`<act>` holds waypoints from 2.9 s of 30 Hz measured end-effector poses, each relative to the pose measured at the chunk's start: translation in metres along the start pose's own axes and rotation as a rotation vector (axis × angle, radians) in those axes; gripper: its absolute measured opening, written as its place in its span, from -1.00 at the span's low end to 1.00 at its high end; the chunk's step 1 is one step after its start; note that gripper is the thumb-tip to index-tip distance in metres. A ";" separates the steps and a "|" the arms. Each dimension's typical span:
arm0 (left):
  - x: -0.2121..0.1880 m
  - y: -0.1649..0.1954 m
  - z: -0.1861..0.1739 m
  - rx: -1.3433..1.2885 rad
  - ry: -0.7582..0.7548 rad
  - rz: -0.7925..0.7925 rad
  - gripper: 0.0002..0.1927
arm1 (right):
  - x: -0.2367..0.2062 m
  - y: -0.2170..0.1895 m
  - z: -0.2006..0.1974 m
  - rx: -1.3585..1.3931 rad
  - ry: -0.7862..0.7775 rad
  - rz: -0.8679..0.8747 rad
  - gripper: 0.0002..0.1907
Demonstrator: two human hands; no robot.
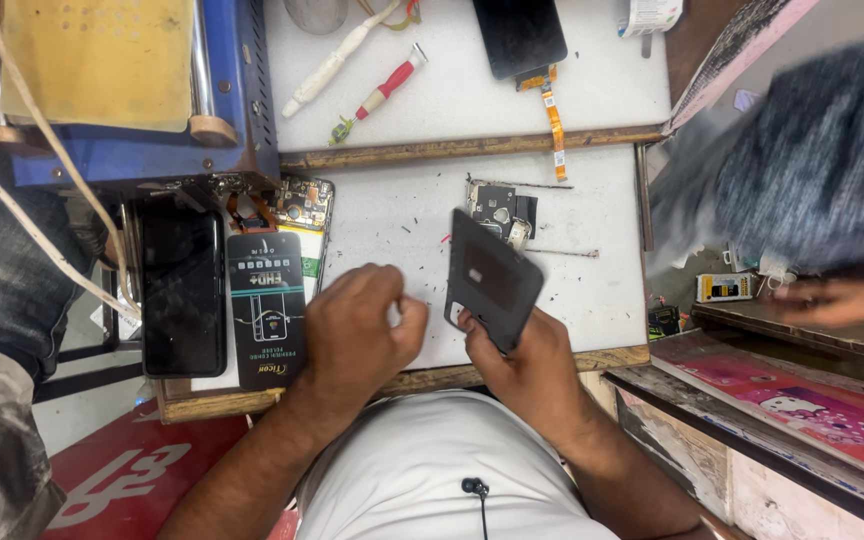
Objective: The person holds a disassembled smartphone back cover and repeatedly picks up small screws from the workbench to place them into the cover. The person handles the cover and screws by hand without using any visible tools.
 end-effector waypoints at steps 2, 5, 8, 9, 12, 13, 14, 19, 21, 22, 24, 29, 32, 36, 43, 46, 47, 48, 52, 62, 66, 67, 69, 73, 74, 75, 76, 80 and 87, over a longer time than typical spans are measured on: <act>-0.001 -0.003 -0.009 -0.036 0.004 0.018 -0.91 | 0.001 0.006 -0.002 0.134 -0.028 0.061 -0.89; -0.006 0.000 -0.009 -0.070 -0.080 0.027 -0.90 | 0.004 0.011 -0.001 0.321 -0.068 0.100 -0.89; -0.009 0.006 0.000 -0.139 -0.152 -0.014 -0.90 | 0.005 0.011 0.000 0.303 -0.046 0.119 -0.89; -0.010 0.008 0.003 -0.174 -0.170 -0.031 -0.89 | 0.004 0.009 0.001 0.257 -0.037 0.126 -0.89; -0.010 0.015 0.005 -0.295 -0.110 -0.024 -0.85 | 0.003 -0.004 -0.002 0.058 0.038 0.011 -0.87; -0.009 0.015 0.006 -0.258 -0.110 -0.047 -0.86 | 0.003 -0.010 -0.003 -0.019 0.071 -0.054 -0.86; -0.008 0.014 0.008 -0.220 -0.109 -0.071 -0.87 | 0.003 -0.013 -0.002 -0.028 0.075 -0.064 -0.86; -0.003 0.014 0.013 -0.070 -0.138 -0.081 -0.89 | 0.003 -0.021 0.002 -0.074 0.119 -0.142 -0.83; -0.003 0.012 0.015 -0.073 -0.151 -0.093 -0.89 | 0.004 -0.021 0.004 -0.102 0.123 -0.162 -0.82; -0.003 0.010 0.016 -0.070 -0.152 -0.101 -0.89 | 0.004 -0.022 0.005 -0.114 0.120 -0.174 -0.81; -0.002 0.008 0.017 -0.062 -0.150 -0.116 -0.90 | 0.006 -0.019 0.006 -0.130 0.104 -0.158 -0.78; 0.002 0.010 0.016 -0.011 -0.113 -0.018 -0.89 | 0.008 -0.014 0.010 -0.162 0.033 -0.133 -0.82; 0.005 0.007 0.005 0.032 -0.032 0.016 -0.90 | 0.005 -0.007 0.008 -0.119 0.025 -0.087 -0.86; 0.004 -0.001 -0.012 -0.021 0.040 0.032 -0.94 | 0.003 0.010 0.006 0.219 0.008 0.051 -0.88; -0.009 -0.006 0.022 -0.438 -0.300 -0.266 -0.90 | 0.005 0.016 0.005 0.430 -0.018 0.117 -0.88; -0.018 -0.008 0.041 -0.814 -0.371 -0.447 -0.85 | 0.004 0.004 0.004 0.230 0.016 0.023 -0.87; -0.021 -0.010 0.047 -0.881 -0.390 -0.508 -0.85 | 0.003 0.000 0.003 0.177 0.035 -0.013 -0.87; -0.024 -0.013 0.053 -0.946 -0.407 -0.567 -0.84 | 0.003 -0.004 0.003 0.124 0.053 -0.051 -0.88; -0.027 -0.016 0.063 -1.257 -0.345 -0.571 -0.84 | 0.002 -0.004 0.005 0.052 0.035 -0.049 -0.87; -0.031 -0.020 0.062 -1.204 -0.326 -0.558 -0.83 | -0.001 0.011 0.008 0.153 0.057 -0.060 -0.90; -0.027 -0.018 0.061 -1.198 -0.317 -0.548 -0.83 | 0.000 0.009 0.008 0.217 0.057 -0.096 -0.89; -0.027 -0.018 0.062 -1.213 -0.307 -0.556 -0.82 | -0.001 0.007 0.008 0.254 0.063 -0.128 -0.88; -0.027 -0.018 0.063 -1.241 -0.288 -0.577 -0.78 | -0.001 0.006 0.008 0.254 0.064 -0.111 -0.87; -0.028 -0.017 0.062 -1.259 -0.295 -0.538 -0.79 | -0.001 0.010 0.006 0.278 0.061 -0.025 -0.85; -0.028 -0.017 0.062 -1.248 -0.311 -0.532 -0.79 | 0.000 0.009 0.005 0.266 0.066 -0.051 -0.86; -0.029 -0.016 0.063 -1.238 -0.328 -0.528 -0.78 | 0.000 0.007 0.003 0.255 0.069 -0.075 -0.86; -0.029 -0.017 0.063 -1.244 -0.324 -0.543 -0.80 | 0.001 0.006 0.003 0.244 0.071 -0.098 -0.87; -0.027 -0.018 0.065 -1.264 -0.309 -0.577 -0.81 | 0.001 0.003 0.002 0.248 0.076 -0.126 -0.87; -0.025 -0.017 0.066 -1.276 -0.335 -0.588 -0.81 | 0.003 0.010 0.004 0.245 0.040 -0.073 -0.87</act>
Point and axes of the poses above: each hand's wrist, its own x-axis towards the middle knuckle, its own z-axis out of the palm, y = z × x, the point moved 6 cm from there along x, towards the middle knuckle, and after that the axes turned 2 degrees about -y, right-handed, at the moved point
